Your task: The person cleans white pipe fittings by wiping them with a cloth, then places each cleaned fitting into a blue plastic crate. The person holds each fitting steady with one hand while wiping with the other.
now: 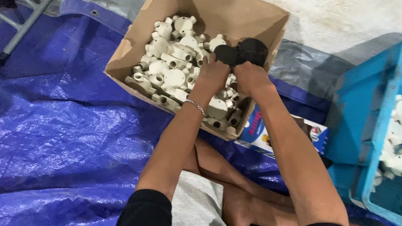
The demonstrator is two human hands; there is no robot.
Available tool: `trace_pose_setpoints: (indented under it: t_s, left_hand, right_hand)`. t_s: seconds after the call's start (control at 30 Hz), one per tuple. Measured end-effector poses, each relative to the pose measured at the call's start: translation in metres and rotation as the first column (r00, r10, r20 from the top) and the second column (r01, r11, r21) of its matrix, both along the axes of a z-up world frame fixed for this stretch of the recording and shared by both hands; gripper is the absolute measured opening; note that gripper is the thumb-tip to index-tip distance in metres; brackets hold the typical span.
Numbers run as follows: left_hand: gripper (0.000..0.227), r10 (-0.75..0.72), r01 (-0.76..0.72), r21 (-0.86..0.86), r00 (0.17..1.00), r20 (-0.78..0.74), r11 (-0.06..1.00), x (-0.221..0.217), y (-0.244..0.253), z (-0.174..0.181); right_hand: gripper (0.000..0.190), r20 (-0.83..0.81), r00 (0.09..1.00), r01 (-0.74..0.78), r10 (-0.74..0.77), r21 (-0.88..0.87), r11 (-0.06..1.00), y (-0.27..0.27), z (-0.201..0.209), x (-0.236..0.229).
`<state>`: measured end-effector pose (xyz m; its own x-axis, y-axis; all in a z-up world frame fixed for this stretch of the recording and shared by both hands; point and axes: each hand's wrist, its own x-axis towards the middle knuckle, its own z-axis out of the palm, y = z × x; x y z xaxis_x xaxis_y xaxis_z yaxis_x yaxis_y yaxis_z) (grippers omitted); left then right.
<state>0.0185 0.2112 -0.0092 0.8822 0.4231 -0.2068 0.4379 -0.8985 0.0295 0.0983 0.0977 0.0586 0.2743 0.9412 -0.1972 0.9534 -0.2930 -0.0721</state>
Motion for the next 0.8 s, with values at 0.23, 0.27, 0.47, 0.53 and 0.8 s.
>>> trace_pose_setpoints:
  t_s: [0.23, 0.27, 0.47, 0.53, 0.8]
  left_hand:
    - [0.014, 0.104, -0.103, 0.033, 0.993, -0.050, 0.994, -0.019, 0.000, 0.012]
    - [0.012, 0.112, -0.108, 0.047, 0.991, -0.067, 0.993, -0.018, 0.004, 0.006]
    - [0.014, 0.157, -0.152, 0.083, 0.986, -0.058, 0.985, -0.013, 0.008, -0.020]
    - [0.015, 0.168, -0.164, 0.088, 0.985, -0.049, 0.983, -0.013, 0.007, -0.007]
    - [0.031, 0.018, -0.021, 0.032, 0.996, 0.083, 0.999, -0.008, 0.010, 0.007]
  right_hand:
    - [0.012, 0.017, 1.000, -0.022, 0.022, -0.029, 0.999, 0.037, -0.065, 0.012]
    - [0.010, -0.008, 1.000, 0.013, -0.014, -0.081, 0.997, 0.039, -0.057, 0.006]
    - [0.010, 0.005, 0.999, -0.048, 0.048, -0.012, 0.999, 0.045, -0.068, 0.007]
    - [0.009, 0.040, 0.997, -0.062, 0.061, 0.011, 0.998, 0.049, -0.074, 0.014]
    - [0.045, -0.506, 0.849, 0.205, -0.154, 0.048, 0.978, -0.003, -0.008, 0.019]
